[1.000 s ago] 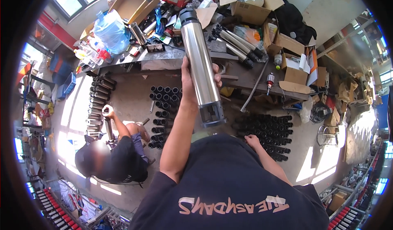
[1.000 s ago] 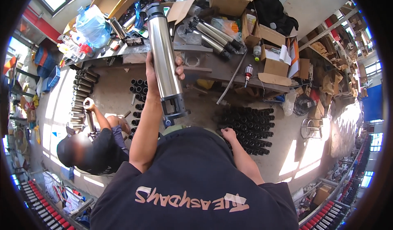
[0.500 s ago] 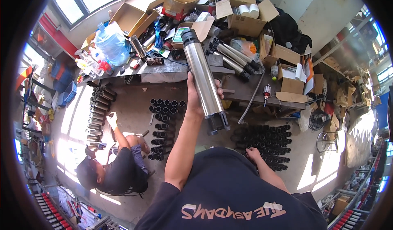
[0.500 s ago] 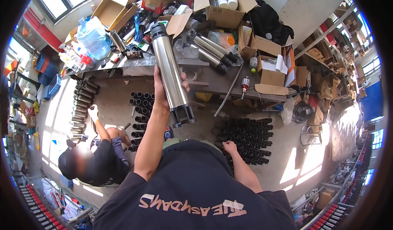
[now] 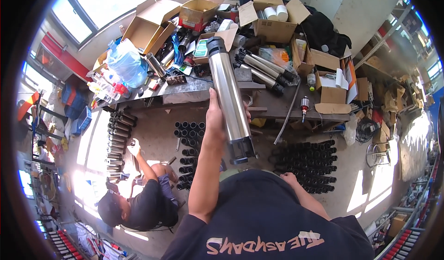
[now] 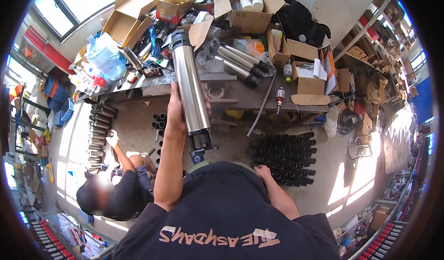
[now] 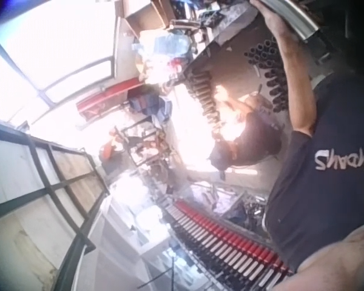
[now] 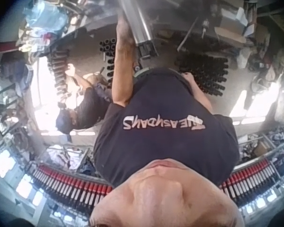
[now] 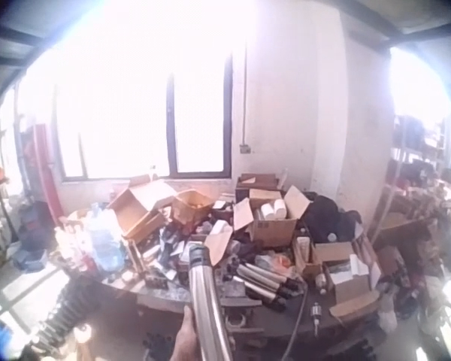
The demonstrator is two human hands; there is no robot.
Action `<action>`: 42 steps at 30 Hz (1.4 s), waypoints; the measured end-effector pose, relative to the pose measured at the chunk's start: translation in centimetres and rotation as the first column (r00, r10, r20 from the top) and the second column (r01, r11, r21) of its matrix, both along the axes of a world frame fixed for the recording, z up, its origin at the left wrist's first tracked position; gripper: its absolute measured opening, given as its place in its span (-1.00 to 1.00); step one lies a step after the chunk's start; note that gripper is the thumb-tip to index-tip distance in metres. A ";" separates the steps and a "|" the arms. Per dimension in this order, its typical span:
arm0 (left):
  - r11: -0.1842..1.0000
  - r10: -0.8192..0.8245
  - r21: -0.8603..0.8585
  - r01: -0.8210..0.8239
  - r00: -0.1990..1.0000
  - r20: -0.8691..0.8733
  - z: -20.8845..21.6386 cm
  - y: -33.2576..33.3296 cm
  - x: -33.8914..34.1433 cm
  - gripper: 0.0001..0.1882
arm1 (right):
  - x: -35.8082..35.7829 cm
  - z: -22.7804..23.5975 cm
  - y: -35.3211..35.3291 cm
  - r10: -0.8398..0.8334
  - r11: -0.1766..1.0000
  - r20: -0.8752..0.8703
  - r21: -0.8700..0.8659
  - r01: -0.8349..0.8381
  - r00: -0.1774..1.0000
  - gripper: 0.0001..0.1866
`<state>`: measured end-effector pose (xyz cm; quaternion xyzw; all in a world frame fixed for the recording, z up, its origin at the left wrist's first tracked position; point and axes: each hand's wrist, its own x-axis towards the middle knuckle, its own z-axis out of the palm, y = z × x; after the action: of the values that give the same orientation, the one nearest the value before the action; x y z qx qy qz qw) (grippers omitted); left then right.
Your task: The person assembles shock absorbers by placing a large metal cylinder into a mounting fixture, using a dual-handle tool to rotate or press a cap onto the cylinder, and then setting the assembled unit down on the floor among many similar black cylindrical components.
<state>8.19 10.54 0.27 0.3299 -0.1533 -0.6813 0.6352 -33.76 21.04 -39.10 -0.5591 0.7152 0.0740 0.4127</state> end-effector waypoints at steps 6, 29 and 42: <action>0.960 -0.136 -0.278 0.044 0.938 -0.318 -0.8 -0.6 -0.6 -0.25 | 1.6 0.6 -2.4 -0.067 0.998 0.098 -0.006 0.068 0.993 -0.59; 0.954 -0.095 -0.019 0.300 0.361 0.928 -7.7 2.9 -1.2 -0.34 | 14.1 35.5 -11.2 0.108 0.888 0.775 -0.357 0.290 0.623 -0.33; 0.770 -0.443 0.629 0.102 -0.625 0.643 -59.6 5.7 10.1 -0.45 | 18.0 -13.4 -7.4 0.182 0.961 0.005 -0.210 -0.177 0.983 -0.47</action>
<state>18.34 16.28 -59.32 0.7268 -0.6368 -0.2302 -0.1152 -15.74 13.68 -52.54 -0.6629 0.6603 0.0288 0.3519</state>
